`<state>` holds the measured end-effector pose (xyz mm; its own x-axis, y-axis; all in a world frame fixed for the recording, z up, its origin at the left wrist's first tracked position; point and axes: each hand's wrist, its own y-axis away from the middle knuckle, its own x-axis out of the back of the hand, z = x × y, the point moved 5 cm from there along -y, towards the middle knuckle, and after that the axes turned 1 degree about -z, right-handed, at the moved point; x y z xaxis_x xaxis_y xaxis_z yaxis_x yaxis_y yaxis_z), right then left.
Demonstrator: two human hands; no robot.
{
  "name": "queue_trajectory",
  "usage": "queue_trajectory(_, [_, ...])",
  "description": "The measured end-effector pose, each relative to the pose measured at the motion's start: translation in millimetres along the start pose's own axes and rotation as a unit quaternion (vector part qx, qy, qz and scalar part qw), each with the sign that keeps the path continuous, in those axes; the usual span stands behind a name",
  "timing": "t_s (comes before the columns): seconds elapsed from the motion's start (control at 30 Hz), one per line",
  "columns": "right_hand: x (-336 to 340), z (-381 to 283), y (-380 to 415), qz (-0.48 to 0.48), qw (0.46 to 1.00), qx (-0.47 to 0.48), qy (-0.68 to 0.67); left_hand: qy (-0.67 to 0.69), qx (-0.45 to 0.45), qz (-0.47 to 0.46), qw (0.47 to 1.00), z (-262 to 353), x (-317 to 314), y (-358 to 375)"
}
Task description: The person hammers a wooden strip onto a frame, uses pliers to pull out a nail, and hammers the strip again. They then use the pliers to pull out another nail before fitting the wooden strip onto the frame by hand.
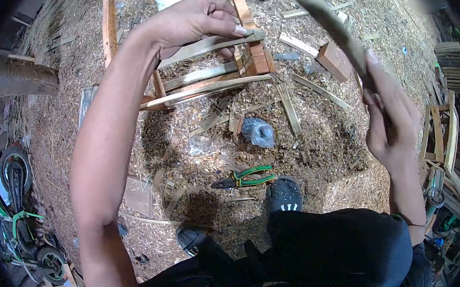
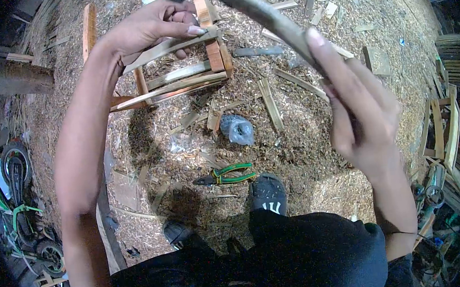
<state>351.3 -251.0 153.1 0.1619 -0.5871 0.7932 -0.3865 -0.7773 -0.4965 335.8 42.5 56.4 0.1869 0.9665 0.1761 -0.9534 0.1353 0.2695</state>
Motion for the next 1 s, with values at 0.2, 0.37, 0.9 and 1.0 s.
queue_trajectory(0.2, [-5.5, 17.4, 12.0, -0.064, 0.997, -0.034, -0.002, 0.000, 0.003, 0.021, 1.000, 6.7, -3.8, 2.3])
queue_trajectory(0.37, [-6.8, 7.8, 2.8, -0.195, 0.971, -0.097, 0.100, -0.033, -0.021, -0.013, 0.999, -5.1, 5.6, -6.2])
queue_trajectory(0.9, [-12.6, 2.6, 2.0, -0.137, 0.987, -0.076, 0.036, -0.064, -0.028, 0.002, 0.998, 2.2, 3.4, -4.4])
queue_trajectory(1.0, [-14.1, 5.9, 9.4, -0.195, 0.973, -0.108, 0.064, -0.052, -0.016, 0.012, 0.998, -1.0, 10.4, -1.5])
